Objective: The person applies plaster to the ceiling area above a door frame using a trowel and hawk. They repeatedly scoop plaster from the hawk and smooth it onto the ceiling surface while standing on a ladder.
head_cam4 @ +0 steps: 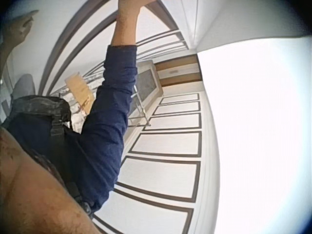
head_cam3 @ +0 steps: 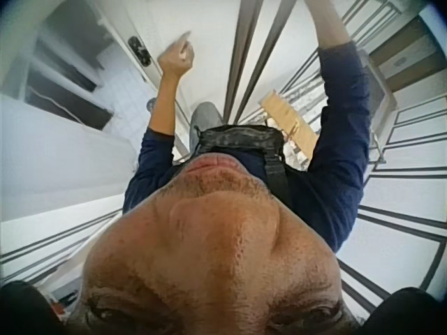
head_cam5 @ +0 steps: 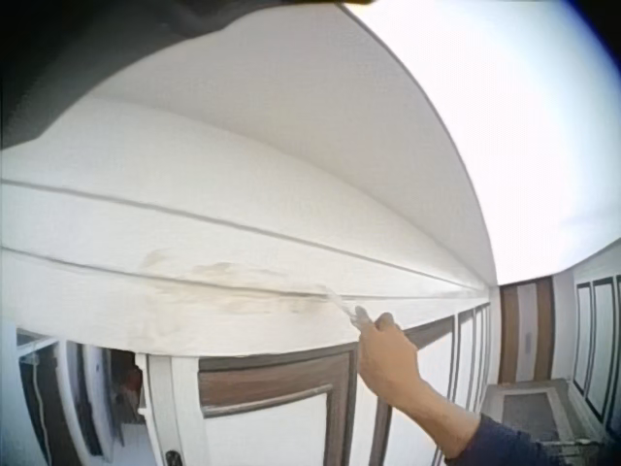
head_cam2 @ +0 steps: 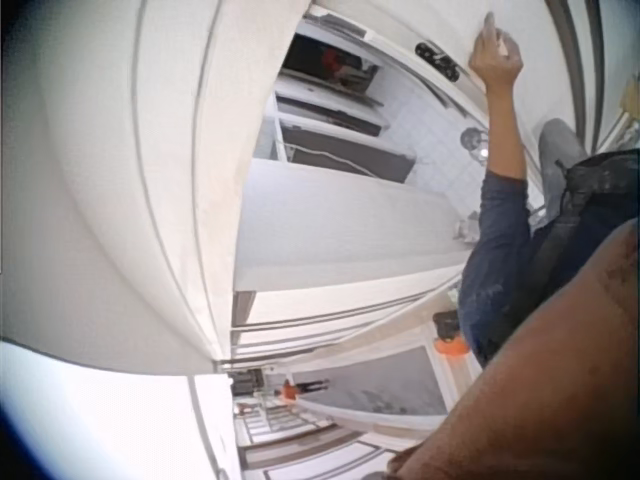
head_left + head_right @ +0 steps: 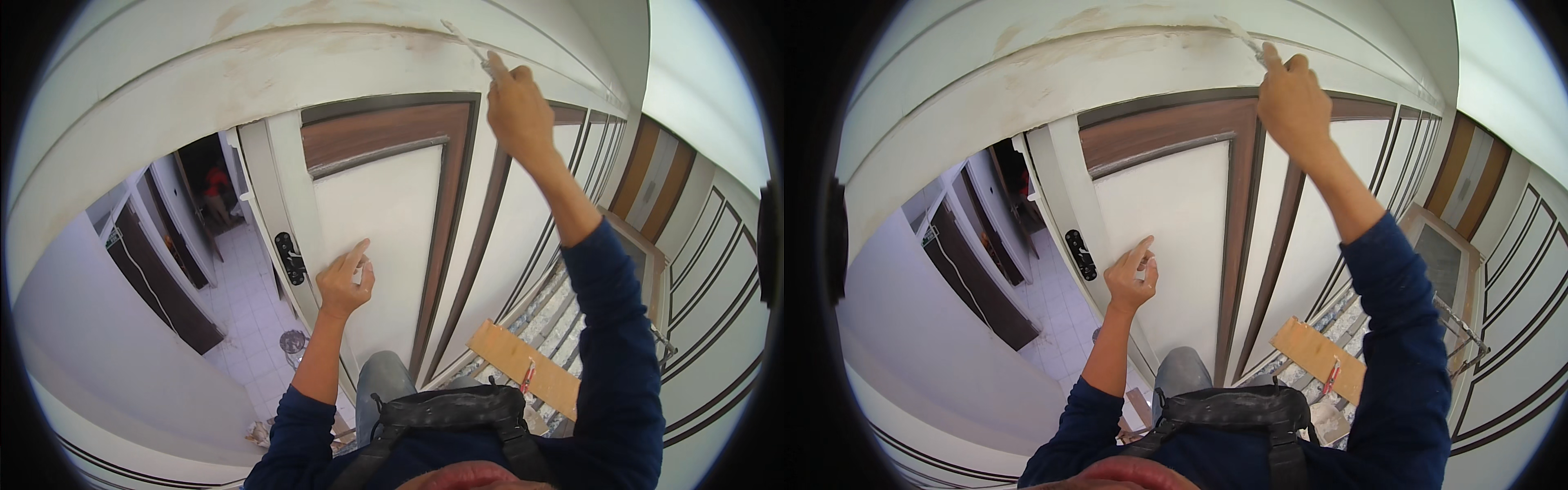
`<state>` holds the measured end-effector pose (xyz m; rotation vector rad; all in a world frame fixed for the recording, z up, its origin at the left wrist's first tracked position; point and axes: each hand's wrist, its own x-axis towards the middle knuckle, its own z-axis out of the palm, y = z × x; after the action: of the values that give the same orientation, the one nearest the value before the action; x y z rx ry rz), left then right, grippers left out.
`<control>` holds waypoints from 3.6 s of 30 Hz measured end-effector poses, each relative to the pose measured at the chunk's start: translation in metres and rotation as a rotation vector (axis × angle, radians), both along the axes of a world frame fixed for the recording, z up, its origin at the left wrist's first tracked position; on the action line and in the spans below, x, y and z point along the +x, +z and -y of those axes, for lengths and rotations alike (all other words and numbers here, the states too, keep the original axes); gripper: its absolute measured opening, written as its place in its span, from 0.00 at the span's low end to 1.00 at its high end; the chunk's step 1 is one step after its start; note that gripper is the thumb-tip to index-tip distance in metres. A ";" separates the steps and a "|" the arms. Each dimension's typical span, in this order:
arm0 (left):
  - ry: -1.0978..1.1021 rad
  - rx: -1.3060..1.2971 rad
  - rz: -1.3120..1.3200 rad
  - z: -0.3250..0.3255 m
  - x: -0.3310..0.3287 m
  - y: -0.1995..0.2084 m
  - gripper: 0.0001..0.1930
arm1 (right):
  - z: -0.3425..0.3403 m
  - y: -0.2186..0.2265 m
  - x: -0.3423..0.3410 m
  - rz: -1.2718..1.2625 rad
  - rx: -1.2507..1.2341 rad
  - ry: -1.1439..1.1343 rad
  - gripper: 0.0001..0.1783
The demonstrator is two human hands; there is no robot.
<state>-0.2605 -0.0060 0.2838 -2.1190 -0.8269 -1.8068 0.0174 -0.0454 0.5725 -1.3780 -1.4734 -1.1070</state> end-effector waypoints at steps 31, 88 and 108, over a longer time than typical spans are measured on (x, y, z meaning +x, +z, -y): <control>0.021 0.108 0.001 0.003 0.010 0.003 0.22 | 0.113 0.133 -0.168 0.991 0.157 0.000 0.13; 0.085 0.171 -0.056 -0.004 0.007 -0.002 0.21 | -0.011 0.083 0.002 0.306 -0.328 0.094 0.20; 0.096 0.206 -0.062 -0.008 0.001 -0.004 0.21 | 0.015 0.022 -0.022 0.423 0.127 0.055 0.24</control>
<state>-0.2597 0.0021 0.2793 -1.9609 -0.6835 -1.6899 -0.0045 -0.0601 0.5946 -1.0491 -1.6886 -1.4931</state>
